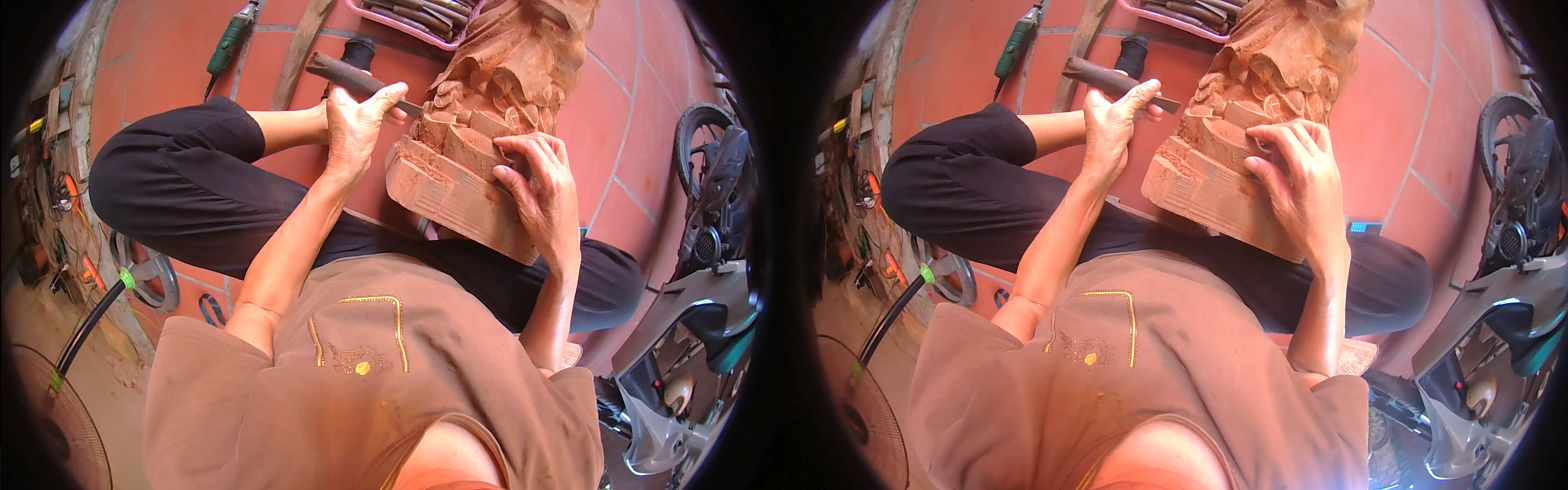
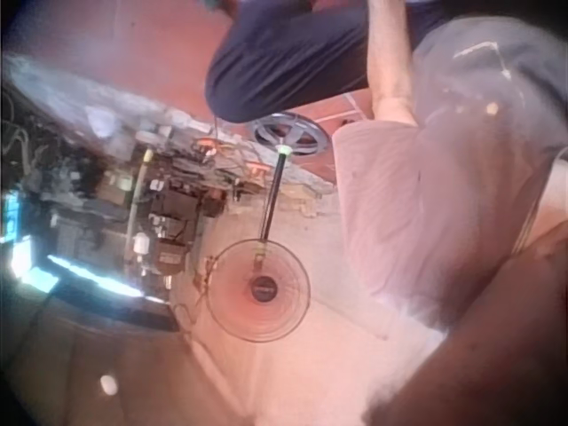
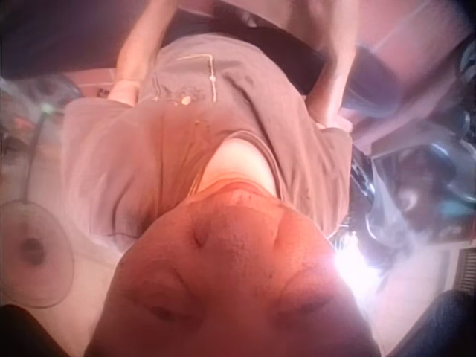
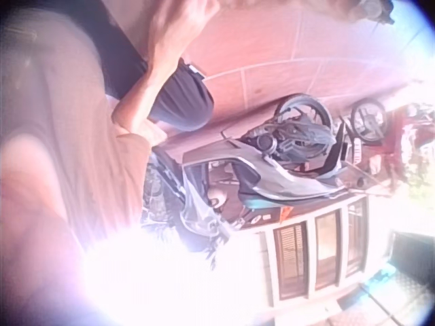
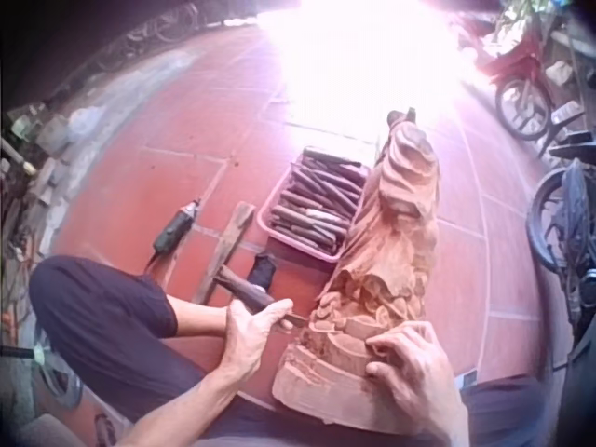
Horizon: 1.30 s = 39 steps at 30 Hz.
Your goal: The person carves a wooden sculpture using a chisel and mallet. They hold the sculpture with one hand and strike the chisel with the other to shape the wood.
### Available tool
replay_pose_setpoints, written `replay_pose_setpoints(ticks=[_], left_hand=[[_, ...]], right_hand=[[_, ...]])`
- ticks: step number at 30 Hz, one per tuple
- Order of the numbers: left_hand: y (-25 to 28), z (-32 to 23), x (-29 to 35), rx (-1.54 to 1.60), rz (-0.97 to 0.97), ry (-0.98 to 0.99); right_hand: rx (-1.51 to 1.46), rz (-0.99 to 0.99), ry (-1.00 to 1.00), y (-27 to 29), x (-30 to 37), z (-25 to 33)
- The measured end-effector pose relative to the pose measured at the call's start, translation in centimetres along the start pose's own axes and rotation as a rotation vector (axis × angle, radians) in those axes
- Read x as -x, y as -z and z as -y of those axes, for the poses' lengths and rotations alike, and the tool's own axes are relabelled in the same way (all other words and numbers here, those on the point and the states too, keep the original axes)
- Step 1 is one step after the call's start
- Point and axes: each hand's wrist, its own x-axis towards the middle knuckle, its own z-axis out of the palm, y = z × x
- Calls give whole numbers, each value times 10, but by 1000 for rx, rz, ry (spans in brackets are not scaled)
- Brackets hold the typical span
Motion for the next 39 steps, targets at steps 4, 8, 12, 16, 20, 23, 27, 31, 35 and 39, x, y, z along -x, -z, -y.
replay_pose_setpoints(ticks=[4,8,12,16,20,23,27,31,35,39], left_hand=[[-14,-22,15,115,184,168],[1,5,-9,-186,13,-79],[4,-24,0,-29,37,142],[-8,-28,7,114,357,257],[-2,-11,-1,43,198,152],[9,-7,-7,118,237,115],[-7,-27,10,96,284,180],[-32,-52,26,-6,319,146],[3,-4,-18,-188,188,-29],[-37,-46,27,31,178,108]], right_hand=[[-36,-16,-8,-7,-4,4],[-51,-46,-20,-12,-5,5],[-94,-118,71,-19,-7,-5],[-219,-336,-215,-26,-15,-8],[-343,-350,-309,-15,-18,-11],[-433,-227,-164,-15,-14,-8],[-54,-157,57,-24,-8,5],[-169,-129,2,-18,-4,0],[-256,-108,-107,-14,2,0],[-269,-65,-130,-13,2,-4]])
